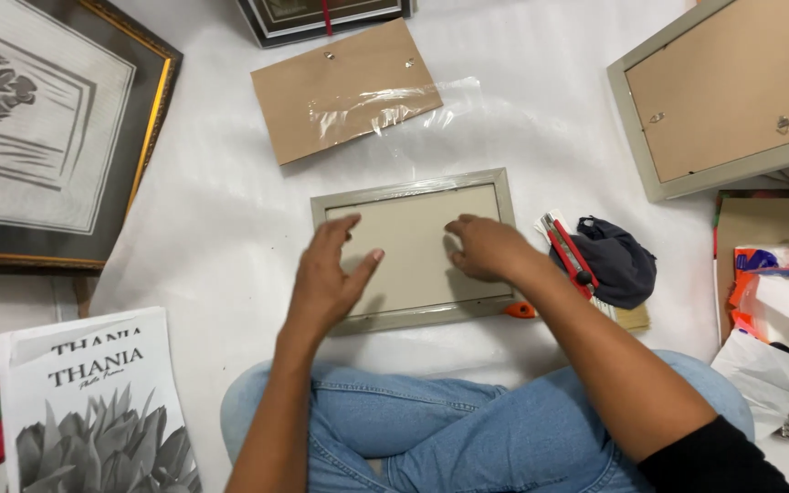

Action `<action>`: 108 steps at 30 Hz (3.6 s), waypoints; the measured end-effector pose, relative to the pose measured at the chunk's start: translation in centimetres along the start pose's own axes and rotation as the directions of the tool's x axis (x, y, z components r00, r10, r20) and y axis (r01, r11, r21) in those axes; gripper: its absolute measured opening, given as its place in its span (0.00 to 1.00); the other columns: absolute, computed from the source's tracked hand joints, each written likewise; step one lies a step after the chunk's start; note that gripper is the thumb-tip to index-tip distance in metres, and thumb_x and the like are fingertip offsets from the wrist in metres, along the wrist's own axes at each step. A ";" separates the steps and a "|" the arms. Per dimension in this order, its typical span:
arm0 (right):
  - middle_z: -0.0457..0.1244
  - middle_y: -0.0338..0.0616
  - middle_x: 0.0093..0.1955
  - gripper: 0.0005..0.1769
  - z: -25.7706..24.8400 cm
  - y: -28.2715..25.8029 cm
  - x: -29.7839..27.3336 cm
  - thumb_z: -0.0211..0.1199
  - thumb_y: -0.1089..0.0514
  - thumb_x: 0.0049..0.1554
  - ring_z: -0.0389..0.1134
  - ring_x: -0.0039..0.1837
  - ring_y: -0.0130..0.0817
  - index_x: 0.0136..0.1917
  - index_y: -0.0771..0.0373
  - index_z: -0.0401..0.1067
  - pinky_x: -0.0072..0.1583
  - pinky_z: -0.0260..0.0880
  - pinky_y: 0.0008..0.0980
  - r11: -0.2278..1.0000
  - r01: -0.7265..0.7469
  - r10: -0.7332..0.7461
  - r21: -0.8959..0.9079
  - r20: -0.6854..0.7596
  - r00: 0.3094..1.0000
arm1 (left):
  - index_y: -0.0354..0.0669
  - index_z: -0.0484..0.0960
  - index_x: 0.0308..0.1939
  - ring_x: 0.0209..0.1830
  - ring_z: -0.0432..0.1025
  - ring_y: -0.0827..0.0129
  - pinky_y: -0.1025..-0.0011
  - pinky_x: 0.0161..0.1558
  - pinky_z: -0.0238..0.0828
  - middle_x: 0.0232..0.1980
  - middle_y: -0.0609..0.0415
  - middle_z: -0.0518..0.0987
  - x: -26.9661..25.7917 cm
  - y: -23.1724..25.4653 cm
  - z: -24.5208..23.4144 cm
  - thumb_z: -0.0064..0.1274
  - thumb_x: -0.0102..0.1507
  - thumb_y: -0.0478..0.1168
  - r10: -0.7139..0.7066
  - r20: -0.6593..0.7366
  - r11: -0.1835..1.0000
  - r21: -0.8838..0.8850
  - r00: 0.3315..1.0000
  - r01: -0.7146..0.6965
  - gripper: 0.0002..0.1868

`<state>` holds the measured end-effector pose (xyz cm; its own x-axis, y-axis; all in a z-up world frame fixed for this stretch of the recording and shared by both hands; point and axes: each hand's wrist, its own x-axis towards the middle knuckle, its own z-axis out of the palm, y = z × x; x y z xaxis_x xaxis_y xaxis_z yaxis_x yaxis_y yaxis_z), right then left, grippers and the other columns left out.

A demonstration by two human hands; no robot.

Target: Cleaning and disassembling a picture frame using a brush and cloth

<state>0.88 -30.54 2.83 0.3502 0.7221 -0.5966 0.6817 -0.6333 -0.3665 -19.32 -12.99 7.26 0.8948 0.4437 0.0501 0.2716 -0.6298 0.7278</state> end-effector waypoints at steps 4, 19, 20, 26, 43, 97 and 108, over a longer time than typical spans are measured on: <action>0.66 0.67 0.65 0.29 -1.5 3.1 -0.9 0.56 0.54 0.59 0.68 0.66 0.66 0.73 0.64 0.69 0.62 0.70 0.62 0.992 -0.100 0.110 0.075 -0.145 0.983 | 0.43 0.72 0.67 0.60 0.75 0.50 0.52 0.58 0.72 0.60 0.44 0.74 -4.9 -0.2 2.3 0.57 0.65 0.53 -0.206 0.027 0.973 -0.101 0.978 0.207 0.31; 0.65 0.65 0.69 0.33 2.2 -0.9 -8.9 0.57 0.49 0.58 0.65 0.71 0.62 0.75 0.62 0.66 0.69 0.65 0.59 0.975 -0.134 0.152 0.176 -0.090 0.984 | 0.21 0.48 0.76 0.82 0.39 0.35 0.49 0.79 0.30 0.80 0.22 0.45 -6.1 -2.7 10.8 0.62 0.51 0.72 -0.360 0.030 0.827 0.472 0.932 0.304 0.70; 0.65 0.65 0.69 0.33 2.7 -0.5 -8.8 0.57 0.48 0.59 0.65 0.71 0.63 0.75 0.61 0.66 0.69 0.65 0.59 0.977 -0.142 0.159 0.159 -0.100 0.982 | 0.20 0.47 0.76 0.82 0.38 0.35 0.49 0.79 0.27 0.80 0.22 0.45 -6.0 -2.5 10.6 0.61 0.51 0.73 -0.385 0.032 0.824 0.461 0.922 0.328 0.71; 0.66 0.64 0.68 0.32 4.6 0.1 -8.2 0.56 0.45 0.60 0.65 0.71 0.62 0.75 0.56 0.66 0.69 0.65 0.57 0.982 -0.164 0.173 0.096 -0.091 0.981 | 0.21 0.41 0.77 0.83 0.34 0.37 0.50 0.80 0.18 0.81 0.23 0.42 -5.6 -2.6 10.9 0.61 0.50 0.74 -0.448 0.069 0.815 0.442 0.892 0.375 0.74; 0.70 0.54 0.66 0.33 1.2 5.4 -9.2 0.59 0.42 0.57 0.69 0.70 0.55 0.71 0.58 0.71 0.69 0.69 0.51 0.976 -0.199 0.200 -0.086 0.006 0.980 | 0.25 0.39 0.78 0.84 0.33 0.37 0.49 0.79 0.18 0.80 0.22 0.43 -4.4 -4.4 12.2 0.67 0.47 0.70 -0.419 0.092 0.851 0.385 0.903 0.356 0.76; 0.66 0.73 0.59 0.44 5.5 1.3 -5.3 0.70 0.47 0.53 0.68 0.65 0.63 0.79 0.59 0.60 0.62 0.69 0.56 0.866 -0.207 0.216 0.456 0.034 0.976 | 0.21 0.36 0.77 0.82 0.36 0.32 0.46 0.78 0.17 0.76 0.15 0.49 -5.4 -3.7 14.0 0.62 0.53 0.69 -0.476 0.087 0.816 0.414 0.875 0.403 0.73; 0.64 0.74 0.66 0.56 3.7 -0.7 -7.0 0.73 0.44 0.50 0.64 0.70 0.67 0.82 0.59 0.50 0.68 0.65 0.61 0.984 -0.131 0.131 0.120 0.009 0.991 | 0.22 0.42 0.77 0.81 0.41 0.29 0.45 0.78 0.20 0.75 0.14 0.53 -5.6 -1.5 12.0 0.65 0.47 0.73 -0.424 0.091 0.833 0.431 0.901 0.348 0.77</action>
<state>-4.47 -36.18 4.66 0.4305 0.6308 -0.6456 0.5482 -0.7509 -0.3681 -20.49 -22.22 -2.34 0.7236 0.6086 -0.3256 0.6902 -0.6448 0.3284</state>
